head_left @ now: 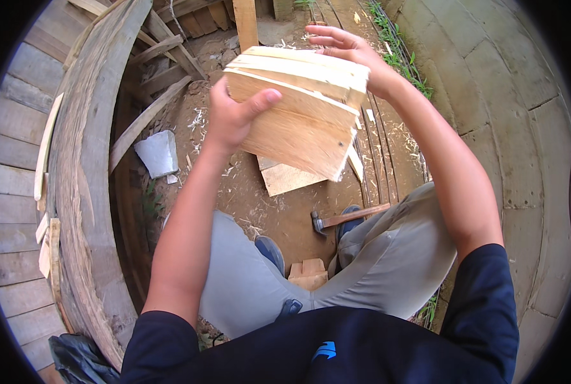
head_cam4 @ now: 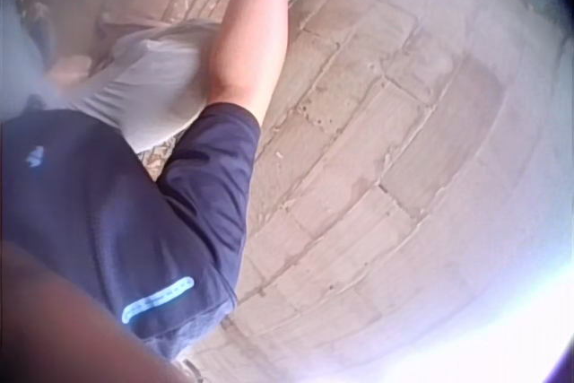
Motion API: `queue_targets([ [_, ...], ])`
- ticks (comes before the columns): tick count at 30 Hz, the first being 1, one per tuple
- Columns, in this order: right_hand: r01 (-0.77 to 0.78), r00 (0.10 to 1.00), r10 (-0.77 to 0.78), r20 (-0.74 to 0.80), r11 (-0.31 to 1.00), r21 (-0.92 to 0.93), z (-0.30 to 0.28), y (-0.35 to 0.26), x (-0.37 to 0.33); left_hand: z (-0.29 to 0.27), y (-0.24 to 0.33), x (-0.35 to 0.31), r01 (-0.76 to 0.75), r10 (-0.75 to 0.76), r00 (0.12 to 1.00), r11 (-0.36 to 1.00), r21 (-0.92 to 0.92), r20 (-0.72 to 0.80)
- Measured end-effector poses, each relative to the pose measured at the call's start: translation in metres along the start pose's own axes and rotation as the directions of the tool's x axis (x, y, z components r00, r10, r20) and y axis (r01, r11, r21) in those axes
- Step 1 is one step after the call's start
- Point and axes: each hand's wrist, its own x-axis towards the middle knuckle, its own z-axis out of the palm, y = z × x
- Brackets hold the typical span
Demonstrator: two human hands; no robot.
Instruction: The person assembles a small wooden box by fitting pieces together, using a hammer to drive nails, and a knife to trim wood. They repeatedly adjust and inspect the box, then place it on a nearby wooden table.
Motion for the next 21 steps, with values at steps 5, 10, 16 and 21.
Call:
queue_targets([
  [5,-0.371,0.928,0.372,0.014,0.919,0.136,0.021,-0.032,-0.011,0.013,0.003,-0.006,-0.037,0.036,0.999,0.998,0.046,0.025],
  [10,-0.313,0.95,0.295,0.107,0.907,0.28,0.0,-0.013,-0.003,0.013,0.003,-0.003,0.026,-0.026,1.0,0.999,-0.024,0.018],
  [16,-0.085,0.928,0.158,-0.336,0.971,0.222,-0.002,-0.026,0.001,0.017,0.0,0.002,0.007,-0.004,1.0,0.988,0.152,-0.022],
  [21,0.138,0.791,0.209,-0.575,0.854,0.501,0.0,-0.066,0.002,0.0,-0.006,0.003,0.165,-0.089,0.97,0.923,0.347,-0.225],
])
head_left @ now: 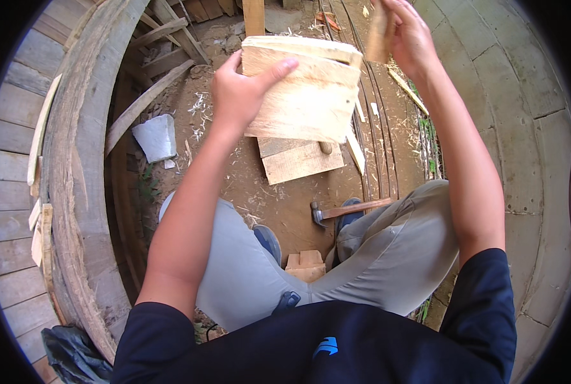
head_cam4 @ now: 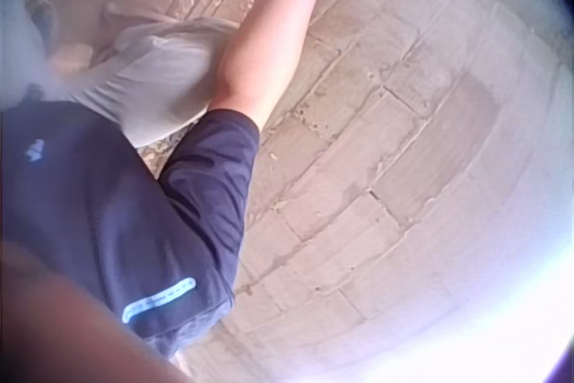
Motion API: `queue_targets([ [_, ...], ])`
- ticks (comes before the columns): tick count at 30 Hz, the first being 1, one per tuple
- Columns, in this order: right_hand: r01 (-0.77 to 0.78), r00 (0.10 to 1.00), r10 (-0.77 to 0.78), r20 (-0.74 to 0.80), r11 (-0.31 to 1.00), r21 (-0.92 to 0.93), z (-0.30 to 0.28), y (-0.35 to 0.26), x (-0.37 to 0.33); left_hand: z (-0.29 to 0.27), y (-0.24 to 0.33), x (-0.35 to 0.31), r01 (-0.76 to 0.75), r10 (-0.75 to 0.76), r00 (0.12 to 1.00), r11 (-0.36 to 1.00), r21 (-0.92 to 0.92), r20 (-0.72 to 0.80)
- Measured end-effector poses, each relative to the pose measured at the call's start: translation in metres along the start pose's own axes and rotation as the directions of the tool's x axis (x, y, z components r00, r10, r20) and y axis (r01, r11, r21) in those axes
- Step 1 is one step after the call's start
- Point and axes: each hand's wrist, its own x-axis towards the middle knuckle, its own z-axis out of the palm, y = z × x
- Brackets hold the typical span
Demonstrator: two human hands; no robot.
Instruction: The person assembles a small wooden box by fitting pieces together, using a hammer to drive nails, and a knife to trim wood. They repeatedly adjust and inspect the box, then place it on a nearby wooden table.
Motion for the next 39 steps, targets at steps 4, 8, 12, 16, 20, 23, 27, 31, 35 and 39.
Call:
queue_targets([
  [4,0.186,0.861,-0.018,0.508,0.941,-0.282,-0.035,-0.016,0.012,-0.006,-0.004,0.009,0.052,-0.051,0.995,0.999,0.008,-0.089],
  [8,0.428,0.857,-0.011,0.515,0.571,-0.7,-0.03,0.007,-0.003,-0.003,0.0,0.015,0.118,-0.114,0.987,0.993,0.029,-0.11],
  [12,0.644,0.718,-0.13,0.684,0.496,-0.583,-0.005,0.029,-0.021,-0.009,-0.007,0.014,0.139,-0.14,0.981,0.99,-0.014,-0.138],
  [16,0.68,0.723,-0.137,0.677,0.319,-0.661,0.0,0.025,-0.028,-0.007,-0.005,0.014,0.164,-0.169,0.978,0.985,-0.055,-0.12],
  [20,0.688,0.71,-0.114,0.695,0.322,-0.65,-0.006,0.025,-0.024,-0.006,0.002,0.01,0.205,-0.211,0.975,0.974,-0.092,-0.063],
  [23,0.707,0.693,-0.118,0.712,0.304,-0.638,-0.009,0.024,-0.023,-0.006,0.015,0.008,0.248,-0.248,0.969,0.967,-0.059,0.012],
  [27,0.744,0.658,-0.141,0.74,0.27,-0.611,-0.006,0.023,-0.023,-0.006,0.008,0.009,0.246,-0.245,0.969,0.968,-0.052,0.021],
  [31,0.745,0.655,-0.118,0.747,0.264,-0.612,-0.007,0.023,-0.02,-0.006,0.001,0.011,0.242,-0.241,0.97,0.97,-0.023,0.03],
  [35,0.719,0.674,-0.091,0.733,0.306,-0.624,-0.013,0.024,-0.016,-0.003,0.001,0.012,0.235,-0.234,0.971,0.972,-0.022,0.041],
  [39,0.669,0.701,0.0,0.714,0.348,-0.657,-0.015,0.018,-0.015,-0.002,-0.003,0.011,0.209,-0.209,0.978,0.978,-0.003,0.016],
])
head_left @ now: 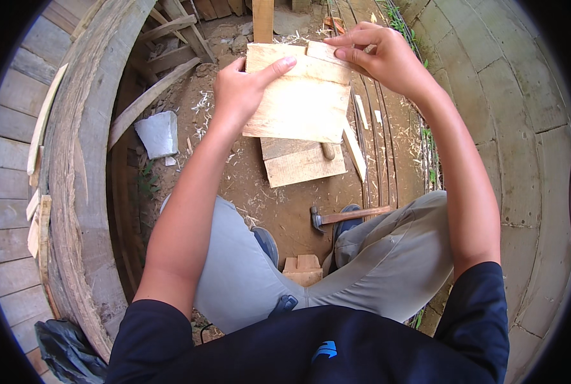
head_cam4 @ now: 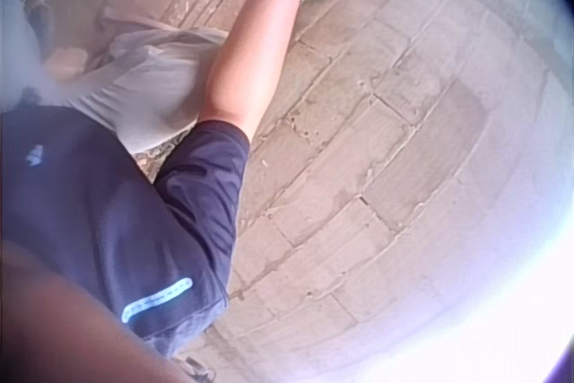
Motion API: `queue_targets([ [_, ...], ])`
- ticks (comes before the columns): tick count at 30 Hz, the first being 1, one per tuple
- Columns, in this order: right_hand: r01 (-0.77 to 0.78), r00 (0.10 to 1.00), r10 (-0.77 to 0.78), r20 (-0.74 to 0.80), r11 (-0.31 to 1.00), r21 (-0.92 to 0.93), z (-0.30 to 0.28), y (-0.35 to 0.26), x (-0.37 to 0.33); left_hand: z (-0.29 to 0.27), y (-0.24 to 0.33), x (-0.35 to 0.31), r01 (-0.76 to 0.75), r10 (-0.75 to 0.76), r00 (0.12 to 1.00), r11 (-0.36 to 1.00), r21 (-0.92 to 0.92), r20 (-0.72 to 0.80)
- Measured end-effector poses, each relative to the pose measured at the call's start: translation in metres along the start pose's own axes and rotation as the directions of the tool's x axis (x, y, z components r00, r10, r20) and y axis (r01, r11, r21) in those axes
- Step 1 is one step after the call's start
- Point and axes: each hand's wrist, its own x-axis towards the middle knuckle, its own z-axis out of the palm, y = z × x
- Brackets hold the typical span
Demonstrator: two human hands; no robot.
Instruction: The person assembles a small wooden box by fitting pieces together, using a hammer to drive nails, and a knife to trim wood. They repeatedly adjust and inspect the box, then place it on a nearby wooden table.
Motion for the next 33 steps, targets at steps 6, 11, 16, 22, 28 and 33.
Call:
queue_targets([
  [6,0.014,0.996,-0.012,0.088,1.0,-0.028,0.001,0.006,0.004,0.0,-0.009,0.001,0.02,-0.02,1.0,1.0,-0.005,-0.002],
  [11,-0.136,0.981,0.133,0.142,0.991,0.01,-0.004,0.004,-0.004,0.011,0.001,-0.007,0.07,-0.067,0.997,0.989,0.131,-0.027],
  [16,-0.211,0.961,0.194,0.195,0.975,0.066,0.001,-0.002,-0.003,0.017,-0.004,-0.014,0.07,-0.057,0.996,0.971,0.228,-0.064],
  [22,-0.198,0.964,0.173,0.202,0.974,0.11,0.002,0.018,-0.007,0.025,-0.001,-0.015,0.058,-0.033,0.995,0.958,0.282,-0.092],
  [28,-0.213,0.96,0.178,0.218,0.966,0.145,0.008,0.014,-0.005,0.021,-0.003,-0.01,0.021,0.027,0.99,0.943,0.333,-0.14],
  [33,-0.19,0.958,0.163,0.237,0.977,0.098,0.021,0.002,0.0,0.002,-0.012,0.002,-0.011,0.047,0.995,0.926,0.377,-0.088],
])
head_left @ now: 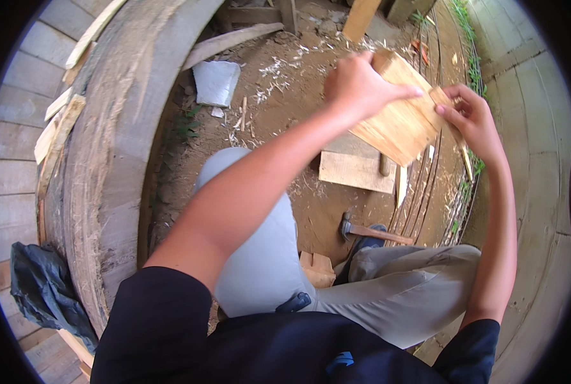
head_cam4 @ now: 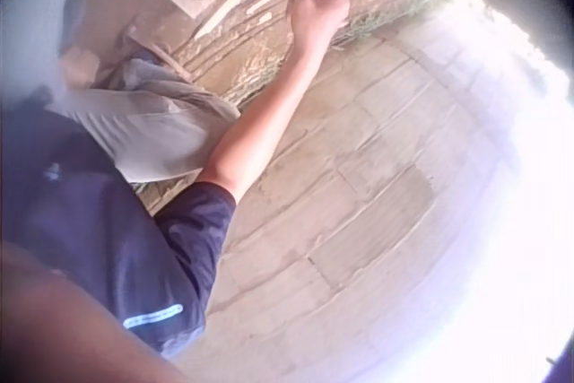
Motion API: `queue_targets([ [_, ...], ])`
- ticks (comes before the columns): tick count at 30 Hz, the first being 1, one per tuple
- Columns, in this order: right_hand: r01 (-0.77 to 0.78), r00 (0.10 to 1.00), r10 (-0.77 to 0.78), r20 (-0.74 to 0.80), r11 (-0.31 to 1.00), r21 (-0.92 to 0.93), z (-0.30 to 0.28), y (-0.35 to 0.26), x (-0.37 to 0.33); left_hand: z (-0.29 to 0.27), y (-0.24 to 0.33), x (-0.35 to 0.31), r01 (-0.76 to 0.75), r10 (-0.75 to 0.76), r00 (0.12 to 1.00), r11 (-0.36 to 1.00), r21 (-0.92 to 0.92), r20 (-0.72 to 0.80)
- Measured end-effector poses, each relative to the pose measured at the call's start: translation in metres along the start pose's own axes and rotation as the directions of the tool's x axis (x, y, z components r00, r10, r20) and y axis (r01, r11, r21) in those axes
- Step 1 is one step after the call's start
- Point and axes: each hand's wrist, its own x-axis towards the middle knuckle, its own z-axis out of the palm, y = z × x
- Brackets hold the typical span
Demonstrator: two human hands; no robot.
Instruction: The person assembles a small wooden box by fitting pieces together, using a hammer to drive nails, and a knife to trim wood. They repeatedly adjust and inspect the box, then place it on a nearby wooden table.
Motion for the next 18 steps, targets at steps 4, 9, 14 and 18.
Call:
queue_targets([
  [4,0.16,0.987,-0.16,-0.026,0.987,0.009,0.019,0.008,0.006,-0.028,-0.001,-0.01,-0.129,0.13,0.991,0.99,0.053,-0.019],
  [9,0.314,0.95,-0.314,0.008,0.948,-0.055,0.061,-0.037,0.028,-0.079,-0.02,-0.028,-0.261,0.255,0.953,0.965,-0.015,-0.162],
  [14,0.434,0.898,-0.44,-0.026,0.893,-0.114,0.077,-0.038,0.042,-0.096,-0.033,-0.021,-0.241,0.241,0.961,0.97,0.02,-0.138],
  [18,0.443,0.883,-0.456,-0.111,0.888,-0.119,0.077,-0.031,0.053,-0.103,-0.046,-0.011,-0.216,0.202,0.965,0.974,-0.068,-0.169],
])
